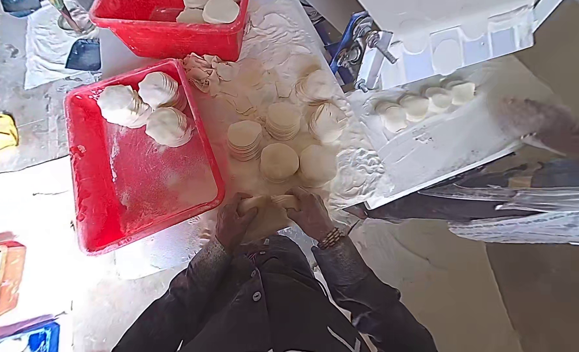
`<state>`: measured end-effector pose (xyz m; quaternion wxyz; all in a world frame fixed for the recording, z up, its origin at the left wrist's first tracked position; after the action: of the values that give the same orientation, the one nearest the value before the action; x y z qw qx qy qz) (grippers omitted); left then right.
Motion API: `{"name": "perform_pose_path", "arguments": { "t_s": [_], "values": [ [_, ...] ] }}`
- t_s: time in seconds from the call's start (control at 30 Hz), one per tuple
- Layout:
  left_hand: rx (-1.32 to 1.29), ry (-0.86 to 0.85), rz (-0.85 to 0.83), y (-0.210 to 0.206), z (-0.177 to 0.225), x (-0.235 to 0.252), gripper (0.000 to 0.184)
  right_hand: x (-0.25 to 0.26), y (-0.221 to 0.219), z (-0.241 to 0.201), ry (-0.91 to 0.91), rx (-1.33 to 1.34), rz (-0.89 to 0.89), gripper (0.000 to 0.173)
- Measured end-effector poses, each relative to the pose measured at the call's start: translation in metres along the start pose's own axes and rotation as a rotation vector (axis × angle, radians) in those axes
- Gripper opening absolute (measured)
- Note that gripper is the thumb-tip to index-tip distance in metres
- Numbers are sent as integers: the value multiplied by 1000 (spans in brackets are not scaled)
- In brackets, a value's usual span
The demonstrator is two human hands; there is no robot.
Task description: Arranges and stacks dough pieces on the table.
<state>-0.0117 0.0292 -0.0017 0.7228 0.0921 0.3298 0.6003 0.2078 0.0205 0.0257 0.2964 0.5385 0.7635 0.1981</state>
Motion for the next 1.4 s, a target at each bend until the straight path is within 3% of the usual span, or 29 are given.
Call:
{"name": "perform_pose_path", "arguments": {
  "t_s": [0.1,0.13,0.2,0.27,0.3,0.4,0.47,0.53,0.6,0.7,0.77,0.83,0.93,1.07,1.13,1.23,1.33,1.4],
  "values": [
    [-46,-142,143,11,0,-17,38,-12,-2,-9,267,87,302,33],
    [13,-149,131,11,-3,-18,43,-11,-4,-8,282,97,302,41],
    [181,-48,-7,2,-5,-13,54,-4,-17,-5,137,24,90,58],
    [243,-7,-74,-6,2,-4,47,11,-28,-9,-8,-96,-138,51],
    [223,-33,-43,-4,7,-2,41,15,-29,-12,-2,-116,-155,46],
    [86,-176,153,9,7,-16,32,1,-17,-22,239,-72,156,34],
    [104,-160,159,13,0,-19,36,-6,-15,-19,358,-90,290,29],
    [226,-26,17,2,-4,-13,49,-1,-27,-9,332,-178,184,27],
    [270,-37,9,-6,-1,-3,45,10,-37,-6,274,-238,54,27],
    [132,-194,181,6,3,-14,35,3,-25,-11,344,-136,230,25],
    [103,-191,186,11,-6,-19,37,-4,-17,-7,383,-92,305,27],
    [168,-102,86,2,-13,-14,48,1,-24,2,366,-166,220,28],
    [183,-175,89,-7,-4,-5,36,12,-30,1,338,-218,126,26],
    [124,-270,183,8,-1,-17,36,-2,-14,0,448,-54,300,25],
    [186,-230,85,-1,-5,-11,39,2,-20,6,373,-105,167,34],
    [244,-253,27,-14,4,1,24,19,-32,6,244,-207,-46,34],
    [127,-366,164,2,5,-15,30,6,-19,-1,393,-85,207,29],
    [178,-294,113,7,-5,-19,45,1,-15,3,407,-79,262,32]
  ]
}}
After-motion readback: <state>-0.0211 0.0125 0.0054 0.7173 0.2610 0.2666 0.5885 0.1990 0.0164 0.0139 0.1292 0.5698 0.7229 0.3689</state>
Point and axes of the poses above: each hand's wrist, its own x-axis towards the middle knuckle, its own y-axis out of the back of the hand, z = x × y, the point moved 4 cm from there along x, towards the middle knuckle, and after that the axes turned 14 degrees about y, right-handed, at the moved point
